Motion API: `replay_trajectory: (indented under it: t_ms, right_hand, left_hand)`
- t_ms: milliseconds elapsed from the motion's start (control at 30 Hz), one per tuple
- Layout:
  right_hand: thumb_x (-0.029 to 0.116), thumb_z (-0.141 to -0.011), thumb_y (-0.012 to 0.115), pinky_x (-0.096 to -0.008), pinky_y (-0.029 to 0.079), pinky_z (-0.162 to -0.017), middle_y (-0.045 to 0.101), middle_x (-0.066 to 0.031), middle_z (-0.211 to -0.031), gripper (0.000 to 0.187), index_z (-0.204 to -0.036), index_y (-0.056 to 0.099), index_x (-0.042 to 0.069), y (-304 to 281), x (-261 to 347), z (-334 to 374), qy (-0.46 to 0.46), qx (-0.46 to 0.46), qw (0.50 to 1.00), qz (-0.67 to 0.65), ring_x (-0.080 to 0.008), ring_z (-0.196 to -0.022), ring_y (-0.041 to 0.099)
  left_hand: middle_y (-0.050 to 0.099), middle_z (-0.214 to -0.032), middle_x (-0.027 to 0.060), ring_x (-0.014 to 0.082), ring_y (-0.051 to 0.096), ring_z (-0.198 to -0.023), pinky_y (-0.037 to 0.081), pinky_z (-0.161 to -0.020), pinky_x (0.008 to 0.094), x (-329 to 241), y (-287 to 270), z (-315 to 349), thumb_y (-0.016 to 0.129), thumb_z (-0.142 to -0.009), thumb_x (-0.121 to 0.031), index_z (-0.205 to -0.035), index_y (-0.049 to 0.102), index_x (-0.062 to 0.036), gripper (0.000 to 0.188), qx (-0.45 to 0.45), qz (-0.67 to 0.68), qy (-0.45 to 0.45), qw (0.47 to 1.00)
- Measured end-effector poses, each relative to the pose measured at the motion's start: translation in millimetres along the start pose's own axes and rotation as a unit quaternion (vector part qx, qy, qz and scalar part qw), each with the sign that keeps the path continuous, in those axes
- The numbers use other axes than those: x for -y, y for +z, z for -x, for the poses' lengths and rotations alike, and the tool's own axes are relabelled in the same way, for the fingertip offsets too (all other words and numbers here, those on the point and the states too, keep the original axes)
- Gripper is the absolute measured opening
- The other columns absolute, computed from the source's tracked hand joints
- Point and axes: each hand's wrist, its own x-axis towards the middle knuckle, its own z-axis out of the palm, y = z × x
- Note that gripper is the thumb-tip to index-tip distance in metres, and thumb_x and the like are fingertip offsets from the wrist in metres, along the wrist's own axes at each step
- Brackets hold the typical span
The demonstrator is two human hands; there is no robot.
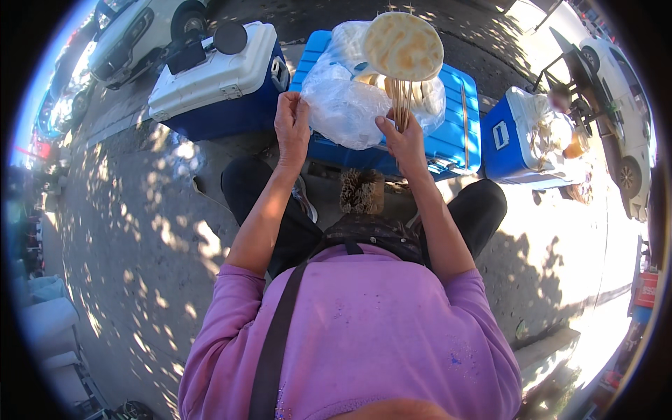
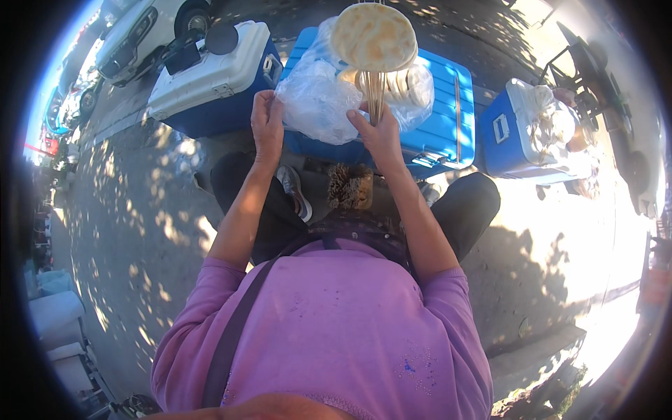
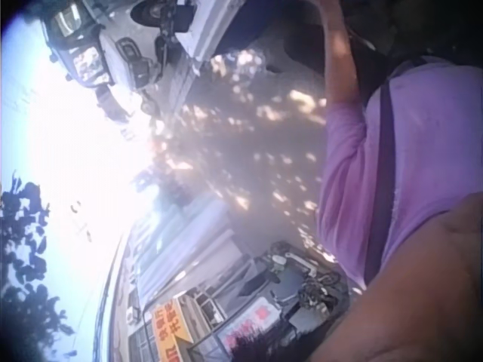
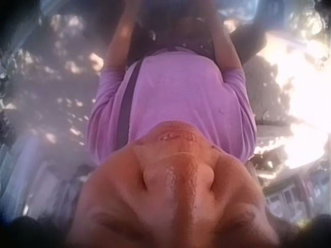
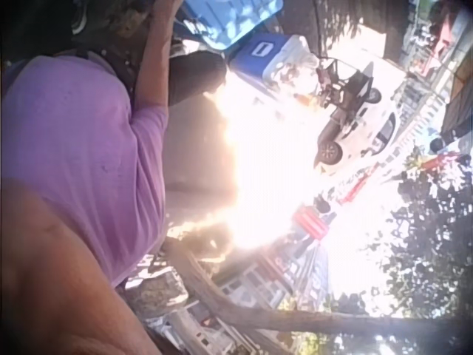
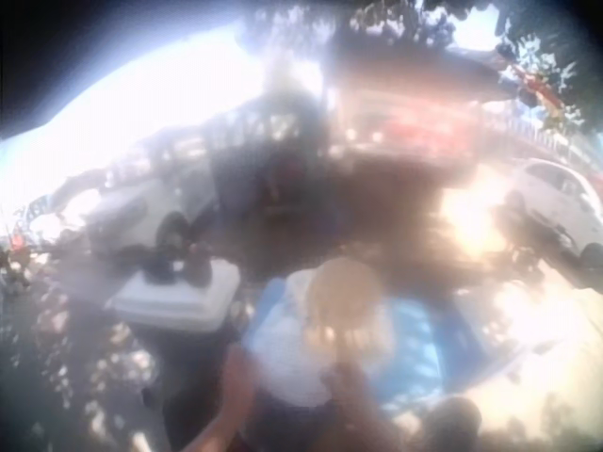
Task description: The person sits on the ground and assembles round flatbreads onto wooden skewers, then places them into plastic bags. The person handles the flatbreads and skewers by hand, repeatedly picking up items and packaging them.
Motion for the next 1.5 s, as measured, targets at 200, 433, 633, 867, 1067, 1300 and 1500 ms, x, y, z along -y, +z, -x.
replay_trajectory:
  t_ms: [200, 433, 633, 867, 1067, 1300, 1500]
  right_hand:
    - [0.019, -0.085, 0.067, -0.0207, 0.029, -0.038, 0.050, 0.0035, -0.065, 0.021, -0.093, 0.054, 0.005, 0, 1, 2, 0.003, 0.008, 0.981, -0.195, -0.0040, -0.046, 0.040]
    - [0.020, -0.087, 0.065, -0.0182, 0.026, -0.033, 0.049, 0.0045, -0.066, 0.016, -0.091, 0.054, 0.010, -23, 21, 22, 0.112, 0.006, 0.958, -0.266, -0.0028, -0.043, 0.040]
    - [0.020, -0.090, 0.061, -0.0177, 0.027, -0.034, 0.054, 0.0023, -0.069, 0.015, -0.095, 0.054, 0.008, -30, 25, 31, 0.071, -0.032, 0.952, -0.295, -0.0020, -0.043, 0.039]
    - [0.017, -0.092, 0.057, -0.0180, 0.026, -0.036, 0.062, -0.0090, -0.082, 0.017, -0.099, 0.053, 0.003, 4, 37, 46, 0.057, 0.014, 0.919, -0.389, -0.0020, -0.044, 0.033]
    - [0.018, -0.093, 0.055, -0.0179, 0.026, -0.035, 0.064, -0.0147, -0.092, 0.016, -0.095, 0.053, 0.002, 4, 41, 51, 0.056, 0.069, 0.923, -0.375, -0.0020, -0.044, 0.032]
    - [0.019, -0.093, 0.055, -0.0184, 0.027, -0.036, 0.065, -0.0191, -0.098, 0.018, -0.093, 0.053, 0.001, -16, 35, 40, -0.001, 0.020, 0.949, -0.315, -0.0026, -0.044, 0.031]
    - [0.015, -0.090, 0.060, -0.0188, 0.026, -0.035, 0.062, -0.0089, -0.077, 0.014, -0.089, 0.052, 0.003, -21, 25, 49, 0.026, 0.030, 0.982, -0.185, -0.0016, -0.041, 0.033]
  left_hand:
    - [0.052, -0.076, 0.0012, 0.0087, 0.050, -0.069, 0.044, -0.063, 0.0247, 12, 13, 11, 0.055, -0.092, -0.012, -0.092, 0.050, -0.0059, 0.007, 0.005, 0.235, -0.190, 0.953]
    - [0.059, -0.090, 0.0060, 0.0168, 0.060, -0.081, 0.051, -0.072, 0.0319, 51, -13, 17, 0.053, -0.092, -0.012, -0.100, 0.051, -0.0072, 0.010, -0.018, 0.352, -0.316, 0.881]
    - [0.048, -0.126, 0.0134, 0.0235, 0.052, -0.110, 0.042, -0.091, 0.0350, -20, -10, 46, 0.058, -0.091, -0.019, -0.123, 0.045, -0.0070, 0.037, 0.068, 0.013, 0.016, 0.998]
    - [0.052, -0.121, 0.0139, 0.0251, 0.053, -0.111, 0.043, -0.092, 0.0359, -61, 28, 89, 0.065, -0.085, -0.013, -0.133, 0.037, -0.0039, 0.057, 0.171, -0.010, 0.066, 0.983]
    - [0.061, -0.108, 0.0104, 0.0221, 0.060, -0.102, 0.049, -0.090, 0.0368, -11, 20, 61, 0.046, -0.094, -0.008, -0.120, 0.050, -0.0023, 0.026, 0.080, 0.324, -0.263, 0.905]
    - [0.057, -0.114, 0.0147, 0.0272, 0.056, -0.106, 0.047, -0.093, 0.0438, 5, -20, 59, 0.044, -0.097, -0.020, -0.121, 0.048, 0.0027, 0.034, 0.123, 0.413, -0.240, 0.870]
    - [0.058, -0.112, 0.0110, 0.0251, 0.059, -0.102, 0.050, -0.088, 0.0420, -3, -15, 59, 0.052, -0.092, -0.010, -0.122, 0.049, -0.0007, 0.032, 0.058, 0.509, -0.308, 0.802]
